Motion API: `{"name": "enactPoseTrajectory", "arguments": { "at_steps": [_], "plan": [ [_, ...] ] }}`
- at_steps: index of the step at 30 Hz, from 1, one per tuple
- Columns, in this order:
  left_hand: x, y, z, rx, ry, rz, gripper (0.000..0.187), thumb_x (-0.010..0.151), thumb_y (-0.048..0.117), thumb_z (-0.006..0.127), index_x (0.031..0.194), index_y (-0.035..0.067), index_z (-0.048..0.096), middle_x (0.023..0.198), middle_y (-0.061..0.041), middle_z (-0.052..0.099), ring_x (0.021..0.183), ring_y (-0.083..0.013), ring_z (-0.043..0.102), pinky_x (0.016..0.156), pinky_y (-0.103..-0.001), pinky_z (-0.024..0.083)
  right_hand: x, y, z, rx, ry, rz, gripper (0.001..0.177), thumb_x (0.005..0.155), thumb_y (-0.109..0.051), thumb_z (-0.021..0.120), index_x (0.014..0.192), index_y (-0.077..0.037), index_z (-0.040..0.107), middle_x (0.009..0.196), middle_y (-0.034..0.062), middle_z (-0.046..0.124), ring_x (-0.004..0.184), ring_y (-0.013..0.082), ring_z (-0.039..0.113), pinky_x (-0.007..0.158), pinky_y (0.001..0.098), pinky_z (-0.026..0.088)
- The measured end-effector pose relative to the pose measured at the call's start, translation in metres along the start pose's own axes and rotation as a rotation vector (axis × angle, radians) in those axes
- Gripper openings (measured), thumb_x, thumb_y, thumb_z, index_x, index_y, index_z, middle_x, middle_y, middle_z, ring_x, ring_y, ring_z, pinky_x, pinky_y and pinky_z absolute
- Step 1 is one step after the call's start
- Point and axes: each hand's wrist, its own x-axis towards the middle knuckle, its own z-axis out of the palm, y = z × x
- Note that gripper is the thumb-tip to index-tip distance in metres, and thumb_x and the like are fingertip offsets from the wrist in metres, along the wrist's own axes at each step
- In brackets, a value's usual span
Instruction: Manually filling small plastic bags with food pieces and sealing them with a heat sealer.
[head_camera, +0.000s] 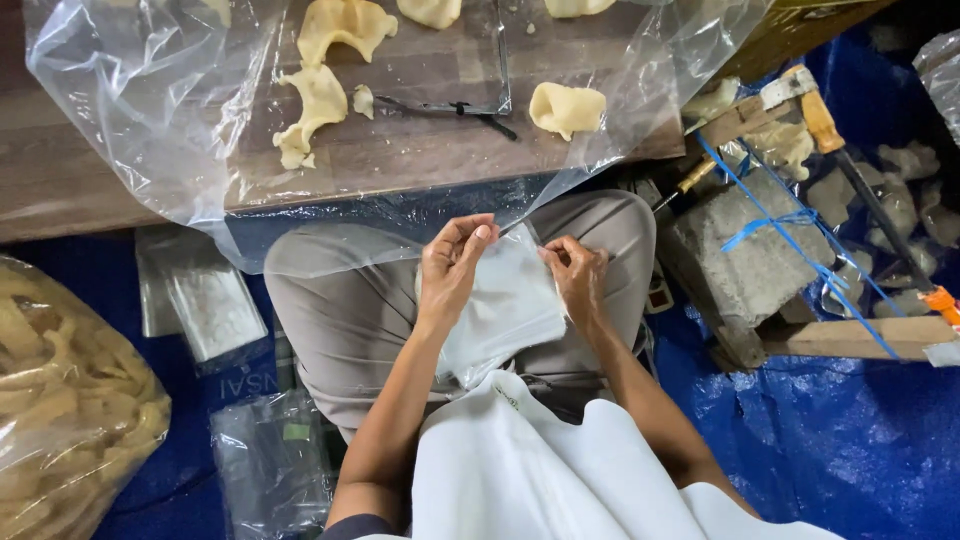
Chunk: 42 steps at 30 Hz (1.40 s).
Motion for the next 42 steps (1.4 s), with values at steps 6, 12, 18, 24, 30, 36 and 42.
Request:
{"name": "enactPoseTrajectory", "arguments": {
  "at_steps": [6,12,18,24,30,36,42],
  "plan": [
    [0.009,-0.005,0.007,0.459,-0.304,0.188,0.054,0.092,0.023,0.079,0.139,0.003,0.061,0.127,-0.023,0.068,0.123,-0.0403,0.064,0.106,-0.051,0.05,-0.004,-0.048,-0.062,0.149,0.113,-0.283,0.017,0.086,-0.019,0.086,0.096,-0.02,0.072,0.079,-0.0062,0.069,0.076,0.0124,0.069,0.081,0.0264,0.039],
    [0.038,-0.049,0.023,0.738,-0.482,-0.011,0.091,0.086,0.04,0.082,0.157,0.006,0.036,0.139,-0.029,0.056,0.132,-0.0478,0.054,0.114,-0.058,0.044,0.001,-0.054,-0.096,0.134,0.056,-0.405,0.014,0.086,-0.011,0.083,0.092,-0.02,0.074,0.082,-0.0081,0.072,0.081,0.0117,0.07,0.086,0.0278,0.041],
    [0.027,-0.042,0.037,0.575,-0.471,-0.062,0.017,0.092,0.034,0.072,0.096,0.02,0.081,0.096,-0.007,0.079,0.104,-0.0328,0.073,0.09,-0.044,0.056,0.002,-0.046,-0.1,0.216,-0.008,-0.349,0.015,0.085,-0.01,0.081,0.098,-0.016,0.075,0.086,-0.0029,0.077,0.082,0.0193,0.074,0.079,0.0306,0.046],
    [0.018,-0.034,0.046,0.587,-0.4,0.19,0.028,0.096,0.031,0.07,0.076,0.012,0.068,0.072,-0.01,0.071,0.073,-0.0292,0.071,0.07,-0.034,0.054,0.006,-0.048,-0.103,0.204,0.034,-0.358,0.008,0.091,-0.019,0.08,0.089,-0.015,0.074,0.076,0.0004,0.071,0.073,0.0218,0.072,0.073,0.0311,0.048],
    [0.017,0.011,0.031,0.514,-0.407,0.02,0.015,0.09,0.021,0.075,0.093,0.006,0.079,0.082,-0.016,0.076,0.087,-0.0407,0.074,0.074,-0.042,0.056,0.023,-0.066,-0.128,0.14,0.034,-0.528,0.008,0.093,-0.019,0.078,0.089,-0.014,0.074,0.077,-0.002,0.07,0.07,0.0173,0.069,0.079,0.0294,0.047],
    [0.016,0.046,0.003,0.539,-0.378,-0.033,0.022,0.093,0.024,0.074,0.098,0.003,0.081,0.084,-0.02,0.078,0.084,-0.0436,0.075,0.071,-0.042,0.056,0.052,-0.099,-0.152,0.02,0.11,-0.71,0.007,0.093,-0.017,0.079,0.092,-0.013,0.074,0.08,-0.0027,0.068,0.072,0.0158,0.066,0.083,0.0295,0.046],
    [0.018,0.044,-0.023,0.586,-0.211,0.084,0.034,0.091,0.039,0.078,0.071,0.013,0.071,0.059,-0.007,0.069,0.053,-0.0125,0.058,0.054,-0.025,0.045,0.061,-0.136,-0.153,0.046,0.082,-0.874,0.007,0.094,-0.015,0.077,0.09,-0.012,0.073,0.078,-0.0001,0.066,0.072,0.0185,0.066,0.082,0.0315,0.047]
  ]
}}
